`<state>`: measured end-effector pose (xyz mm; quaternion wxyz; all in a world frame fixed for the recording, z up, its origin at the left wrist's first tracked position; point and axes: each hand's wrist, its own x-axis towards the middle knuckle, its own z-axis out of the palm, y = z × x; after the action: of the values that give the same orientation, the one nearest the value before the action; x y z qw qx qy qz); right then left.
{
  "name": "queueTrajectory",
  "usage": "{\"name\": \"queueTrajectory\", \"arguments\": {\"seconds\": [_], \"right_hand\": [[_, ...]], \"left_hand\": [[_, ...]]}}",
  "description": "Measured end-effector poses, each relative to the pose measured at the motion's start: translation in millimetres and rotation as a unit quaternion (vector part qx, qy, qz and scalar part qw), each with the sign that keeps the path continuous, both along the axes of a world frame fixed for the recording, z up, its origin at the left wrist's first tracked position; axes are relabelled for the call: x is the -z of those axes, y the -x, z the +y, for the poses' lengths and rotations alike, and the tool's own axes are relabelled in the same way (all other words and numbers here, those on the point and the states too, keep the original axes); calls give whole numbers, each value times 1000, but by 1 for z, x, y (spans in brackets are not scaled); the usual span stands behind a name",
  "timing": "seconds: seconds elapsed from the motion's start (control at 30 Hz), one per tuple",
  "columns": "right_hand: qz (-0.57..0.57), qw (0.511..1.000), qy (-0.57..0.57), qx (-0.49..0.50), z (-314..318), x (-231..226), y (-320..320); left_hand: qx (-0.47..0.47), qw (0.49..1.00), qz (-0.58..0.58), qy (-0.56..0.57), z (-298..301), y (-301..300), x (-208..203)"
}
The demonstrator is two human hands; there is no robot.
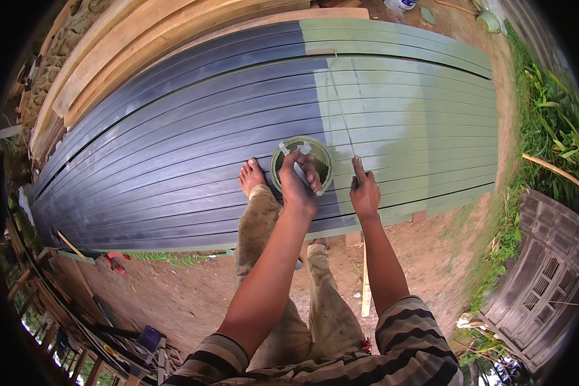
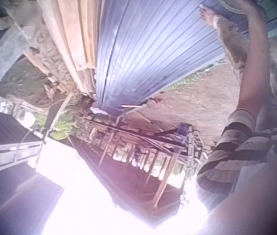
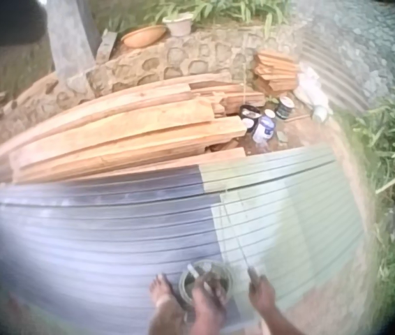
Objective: The person paints a stack of corrugated metal sheets using a roller, while holding a paint can in the other hand.
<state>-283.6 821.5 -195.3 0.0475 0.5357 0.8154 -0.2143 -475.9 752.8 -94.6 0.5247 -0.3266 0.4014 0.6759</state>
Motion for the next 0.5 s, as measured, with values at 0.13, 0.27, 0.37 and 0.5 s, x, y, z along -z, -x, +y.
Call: {"name": "queueTrajectory", "arguments": {"seconds": [0.13, 0.27, 0.37, 0.5], "right_hand": [[15, 1000, -14, -5, 13, 0, 12], [19, 1000, -12, -5, 2, 2, -2], [13, 1000, -6, 4, -7, -1, -1], [19, 999, -25, -9, 27, -3, 35]], "left_hand": [[8, 1000, 12, 7, 0, -3, -1], [1, 1000, 13, 0, -2, 1, -5], [-1, 1000, 9, 6, -3, 2, -3], [8, 1000, 14, 7, -4, -1, 0]]}}
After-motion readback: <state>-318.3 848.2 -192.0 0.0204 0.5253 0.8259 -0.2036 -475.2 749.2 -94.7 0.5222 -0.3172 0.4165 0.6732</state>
